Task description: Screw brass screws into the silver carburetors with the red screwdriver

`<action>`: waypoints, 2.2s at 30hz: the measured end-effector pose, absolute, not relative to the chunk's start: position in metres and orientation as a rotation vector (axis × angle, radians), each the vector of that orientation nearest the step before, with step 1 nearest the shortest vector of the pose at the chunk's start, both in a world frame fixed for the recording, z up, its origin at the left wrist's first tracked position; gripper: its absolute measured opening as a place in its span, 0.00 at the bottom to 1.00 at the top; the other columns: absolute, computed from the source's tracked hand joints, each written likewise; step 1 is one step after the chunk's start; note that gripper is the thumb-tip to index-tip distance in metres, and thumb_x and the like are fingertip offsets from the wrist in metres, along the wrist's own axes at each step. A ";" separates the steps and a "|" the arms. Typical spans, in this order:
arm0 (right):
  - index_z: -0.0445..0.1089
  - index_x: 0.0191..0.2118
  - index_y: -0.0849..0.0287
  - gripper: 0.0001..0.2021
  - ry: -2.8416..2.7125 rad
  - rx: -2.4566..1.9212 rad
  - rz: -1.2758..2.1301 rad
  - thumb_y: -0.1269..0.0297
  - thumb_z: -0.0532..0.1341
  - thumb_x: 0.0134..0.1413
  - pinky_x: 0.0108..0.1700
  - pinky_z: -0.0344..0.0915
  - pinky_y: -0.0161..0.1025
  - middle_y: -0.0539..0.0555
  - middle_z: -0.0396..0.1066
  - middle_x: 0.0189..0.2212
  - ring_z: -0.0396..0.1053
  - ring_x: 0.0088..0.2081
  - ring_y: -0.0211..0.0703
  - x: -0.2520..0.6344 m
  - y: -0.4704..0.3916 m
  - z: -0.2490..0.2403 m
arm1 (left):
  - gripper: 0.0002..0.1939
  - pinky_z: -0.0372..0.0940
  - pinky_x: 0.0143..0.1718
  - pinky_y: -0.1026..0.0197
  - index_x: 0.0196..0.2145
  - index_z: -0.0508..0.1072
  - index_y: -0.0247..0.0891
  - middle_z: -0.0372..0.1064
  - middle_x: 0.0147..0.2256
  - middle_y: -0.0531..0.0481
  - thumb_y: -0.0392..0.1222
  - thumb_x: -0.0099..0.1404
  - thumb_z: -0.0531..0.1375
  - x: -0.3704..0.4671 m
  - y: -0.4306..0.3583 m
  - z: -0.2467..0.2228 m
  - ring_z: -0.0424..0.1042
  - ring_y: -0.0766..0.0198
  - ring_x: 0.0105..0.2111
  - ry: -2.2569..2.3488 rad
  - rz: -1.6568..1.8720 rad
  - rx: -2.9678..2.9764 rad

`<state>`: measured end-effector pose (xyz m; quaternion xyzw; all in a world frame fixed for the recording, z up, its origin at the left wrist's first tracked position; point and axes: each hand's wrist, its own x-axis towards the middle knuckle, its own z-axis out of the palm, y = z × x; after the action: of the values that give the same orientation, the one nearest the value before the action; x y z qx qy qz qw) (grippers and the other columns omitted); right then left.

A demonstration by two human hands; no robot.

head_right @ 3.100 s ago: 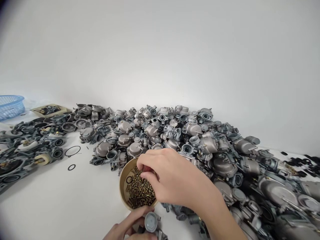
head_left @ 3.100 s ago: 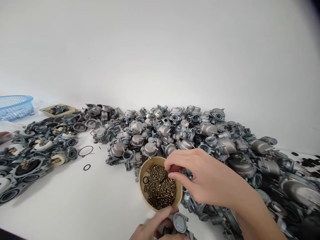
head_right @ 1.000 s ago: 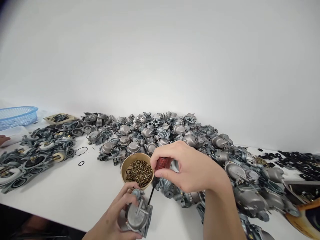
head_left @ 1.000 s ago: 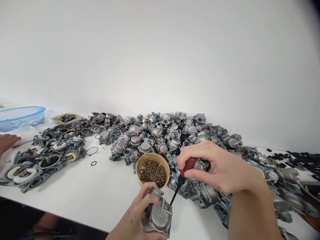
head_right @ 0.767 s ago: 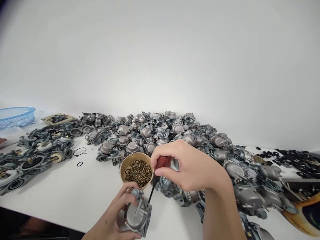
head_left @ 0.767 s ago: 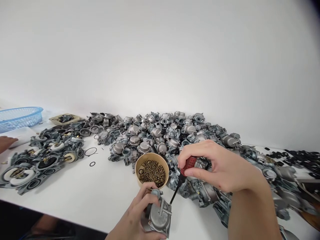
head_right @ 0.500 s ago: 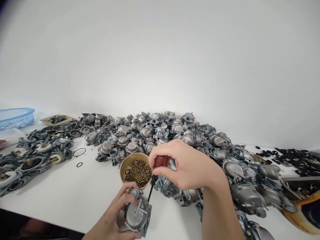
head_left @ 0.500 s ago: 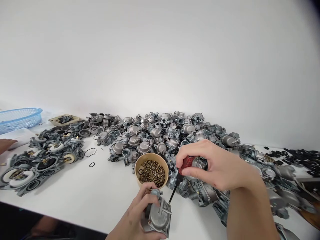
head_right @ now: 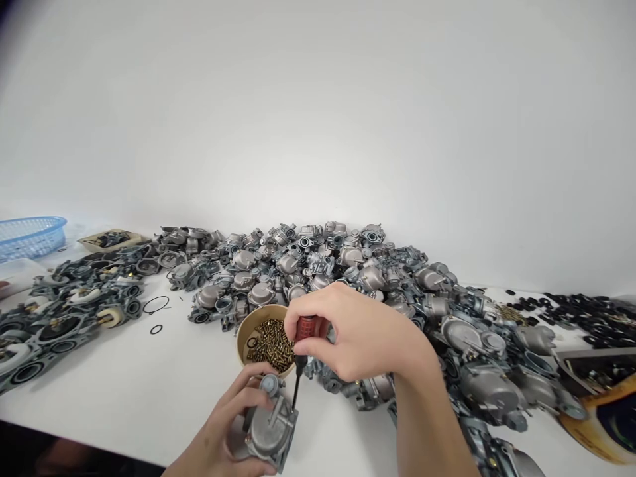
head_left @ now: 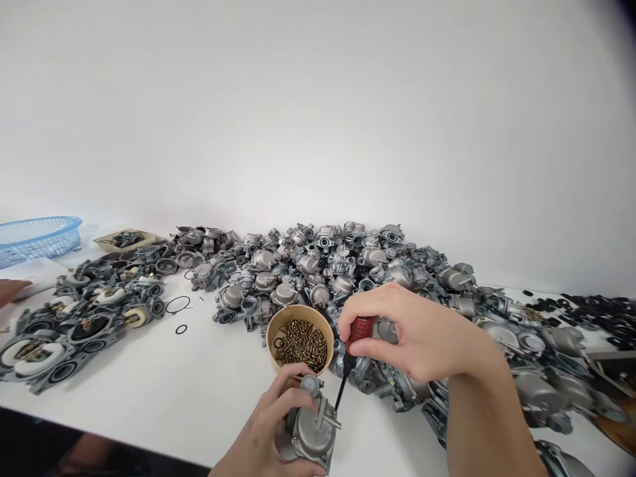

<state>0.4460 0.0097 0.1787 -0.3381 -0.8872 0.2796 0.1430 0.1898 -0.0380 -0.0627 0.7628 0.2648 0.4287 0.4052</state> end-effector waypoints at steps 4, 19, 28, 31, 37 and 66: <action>0.79 0.41 0.56 0.05 -2.581 -0.989 0.834 0.69 0.64 0.65 0.41 0.72 0.41 0.52 0.81 0.36 0.77 0.36 0.43 0.441 0.010 0.177 | 0.26 0.70 0.55 0.53 0.53 0.74 0.51 0.60 0.66 0.41 0.64 0.67 0.74 0.190 -0.038 -0.059 0.75 0.46 0.56 0.664 1.096 1.931; 0.78 0.40 0.56 0.04 -2.594 -1.012 0.825 0.69 0.64 0.64 0.38 0.71 0.40 0.52 0.81 0.35 0.77 0.35 0.43 0.444 0.010 0.178 | 0.25 0.70 0.58 0.52 0.53 0.74 0.51 0.61 0.67 0.41 0.62 0.67 0.75 0.188 -0.037 -0.059 0.76 0.45 0.58 0.698 1.067 1.963; 0.77 0.40 0.57 0.03 -2.523 -0.995 0.773 0.67 0.65 0.65 0.38 0.71 0.38 0.52 0.81 0.36 0.76 0.36 0.41 0.453 0.007 0.180 | 0.25 0.72 0.57 0.52 0.54 0.74 0.51 0.63 0.66 0.40 0.61 0.66 0.75 0.188 -0.036 -0.058 0.78 0.46 0.56 0.697 1.074 1.964; 0.78 0.40 0.57 0.04 -2.552 -0.999 0.816 0.68 0.65 0.64 0.37 0.70 0.38 0.52 0.81 0.35 0.76 0.35 0.42 0.449 0.008 0.179 | 0.26 0.71 0.59 0.50 0.54 0.75 0.50 0.62 0.67 0.39 0.61 0.66 0.76 0.188 -0.035 -0.059 0.76 0.44 0.59 0.721 1.054 1.964; 0.77 0.38 0.56 0.03 -2.607 -1.015 0.836 0.70 0.65 0.63 0.39 0.69 0.40 0.52 0.81 0.34 0.75 0.34 0.43 0.440 0.010 0.176 | 0.27 0.69 0.62 0.45 0.53 0.75 0.48 0.61 0.68 0.35 0.62 0.65 0.75 0.185 -0.038 -0.066 0.73 0.39 0.63 0.769 0.990 1.950; 0.78 0.40 0.57 0.05 -2.567 -0.987 0.796 0.71 0.64 0.64 0.34 0.67 0.39 0.53 0.81 0.34 0.76 0.34 0.44 0.448 0.007 0.180 | 0.25 0.69 0.60 0.48 0.53 0.74 0.50 0.62 0.66 0.39 0.58 0.66 0.76 0.187 -0.038 -0.061 0.74 0.43 0.59 0.743 1.004 1.936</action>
<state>0.4478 0.0071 0.1803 -0.3412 -0.8880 0.2752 0.1387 0.1872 -0.0376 -0.0615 0.7677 0.2946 0.3982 0.4065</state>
